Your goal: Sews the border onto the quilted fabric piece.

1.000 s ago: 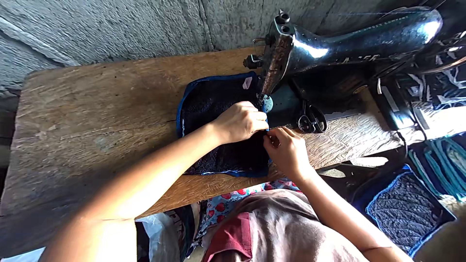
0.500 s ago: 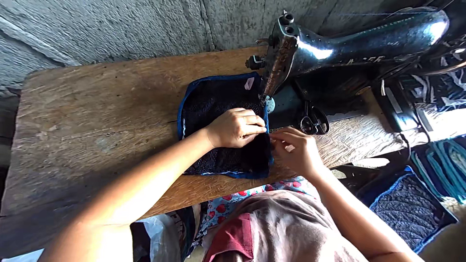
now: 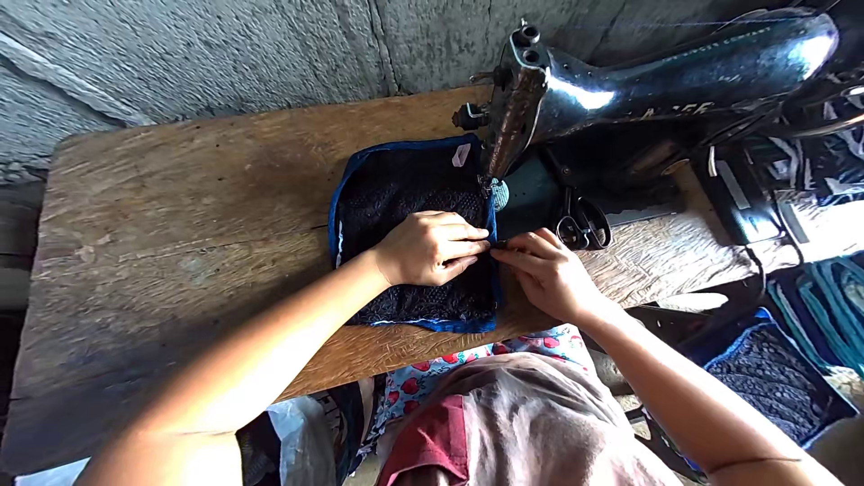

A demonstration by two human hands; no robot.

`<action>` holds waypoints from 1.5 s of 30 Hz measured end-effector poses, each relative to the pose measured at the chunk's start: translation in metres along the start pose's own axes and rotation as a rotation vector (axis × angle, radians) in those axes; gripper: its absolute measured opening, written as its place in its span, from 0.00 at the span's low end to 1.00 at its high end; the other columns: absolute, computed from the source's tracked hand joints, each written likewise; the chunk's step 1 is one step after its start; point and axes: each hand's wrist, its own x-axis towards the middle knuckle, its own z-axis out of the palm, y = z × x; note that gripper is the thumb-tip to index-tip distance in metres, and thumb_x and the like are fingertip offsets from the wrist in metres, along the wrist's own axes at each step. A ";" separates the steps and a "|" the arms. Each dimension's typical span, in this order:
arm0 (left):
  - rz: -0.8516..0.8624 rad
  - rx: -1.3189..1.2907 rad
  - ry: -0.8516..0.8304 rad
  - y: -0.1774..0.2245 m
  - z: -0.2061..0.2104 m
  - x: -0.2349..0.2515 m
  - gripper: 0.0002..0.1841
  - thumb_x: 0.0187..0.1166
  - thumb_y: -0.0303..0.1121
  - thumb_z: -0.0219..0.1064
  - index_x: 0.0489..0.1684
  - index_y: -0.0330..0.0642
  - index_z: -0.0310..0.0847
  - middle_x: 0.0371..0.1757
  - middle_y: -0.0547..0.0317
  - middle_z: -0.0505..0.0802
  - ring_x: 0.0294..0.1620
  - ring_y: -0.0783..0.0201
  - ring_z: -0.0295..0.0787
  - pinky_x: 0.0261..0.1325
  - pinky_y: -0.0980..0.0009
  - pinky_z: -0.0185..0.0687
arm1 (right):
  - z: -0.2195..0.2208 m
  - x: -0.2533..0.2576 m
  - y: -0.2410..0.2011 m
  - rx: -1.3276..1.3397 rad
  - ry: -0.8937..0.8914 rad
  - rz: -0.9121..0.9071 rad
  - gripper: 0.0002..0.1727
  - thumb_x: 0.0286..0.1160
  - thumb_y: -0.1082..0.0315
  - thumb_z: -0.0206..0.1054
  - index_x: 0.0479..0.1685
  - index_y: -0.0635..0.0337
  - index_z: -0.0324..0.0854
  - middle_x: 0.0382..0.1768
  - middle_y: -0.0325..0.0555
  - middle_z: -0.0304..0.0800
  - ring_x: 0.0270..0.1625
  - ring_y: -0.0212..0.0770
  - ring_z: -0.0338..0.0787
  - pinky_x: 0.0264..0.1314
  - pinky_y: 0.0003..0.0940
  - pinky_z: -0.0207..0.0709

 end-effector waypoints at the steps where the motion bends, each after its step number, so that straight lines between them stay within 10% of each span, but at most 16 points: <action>1: -0.001 0.016 -0.001 0.002 0.001 -0.001 0.16 0.80 0.36 0.61 0.47 0.42 0.97 0.58 0.51 0.97 0.61 0.56 0.94 0.66 0.61 0.84 | -0.004 0.004 -0.002 0.055 -0.005 0.055 0.14 0.75 0.71 0.64 0.49 0.59 0.95 0.47 0.50 0.93 0.51 0.46 0.91 0.54 0.38 0.86; 6: -0.075 0.032 0.020 0.008 0.001 -0.001 0.16 0.78 0.36 0.61 0.47 0.42 0.96 0.56 0.52 0.96 0.59 0.56 0.93 0.65 0.61 0.85 | -0.004 0.025 -0.010 0.066 -0.045 0.202 0.15 0.69 0.62 0.78 0.45 0.66 0.92 0.45 0.52 0.93 0.44 0.46 0.94 0.47 0.42 0.89; 18: -0.035 0.016 -0.065 -0.009 -0.007 0.042 0.12 0.81 0.26 0.63 0.47 0.42 0.95 0.55 0.50 0.95 0.40 0.53 0.95 0.36 0.58 0.88 | -0.003 0.024 -0.020 0.054 0.025 0.578 0.06 0.72 0.68 0.74 0.35 0.61 0.91 0.28 0.46 0.90 0.28 0.40 0.87 0.33 0.42 0.80; 24: -0.024 -0.047 -0.052 -0.016 -0.005 0.049 0.10 0.79 0.27 0.65 0.37 0.40 0.95 0.45 0.50 0.95 0.39 0.55 0.94 0.37 0.59 0.86 | -0.003 0.018 -0.009 0.055 0.062 0.359 0.03 0.65 0.75 0.73 0.36 0.63 0.89 0.34 0.49 0.87 0.30 0.41 0.85 0.31 0.38 0.81; 28: -0.021 -0.096 -0.077 -0.022 -0.006 0.052 0.08 0.78 0.28 0.67 0.37 0.41 0.95 0.43 0.52 0.96 0.42 0.57 0.95 0.40 0.60 0.87 | -0.013 0.021 -0.018 0.194 -0.090 0.561 0.12 0.81 0.63 0.69 0.36 0.60 0.93 0.27 0.41 0.91 0.27 0.32 0.87 0.34 0.33 0.81; 34: 0.013 -0.148 -0.229 -0.028 -0.017 0.060 0.09 0.79 0.26 0.66 0.41 0.42 0.96 0.46 0.54 0.97 0.45 0.57 0.96 0.46 0.58 0.89 | -0.016 0.030 -0.023 0.289 -0.199 0.798 0.12 0.77 0.57 0.75 0.37 0.57 0.92 0.22 0.37 0.89 0.19 0.27 0.82 0.25 0.26 0.78; 45: 0.149 -0.033 -0.168 -0.029 -0.006 0.063 0.08 0.80 0.25 0.63 0.34 0.35 0.89 0.38 0.48 0.93 0.35 0.53 0.93 0.32 0.59 0.85 | -0.007 0.025 -0.029 0.142 -0.078 0.701 0.09 0.77 0.65 0.71 0.30 0.58 0.87 0.20 0.39 0.84 0.23 0.33 0.82 0.29 0.35 0.75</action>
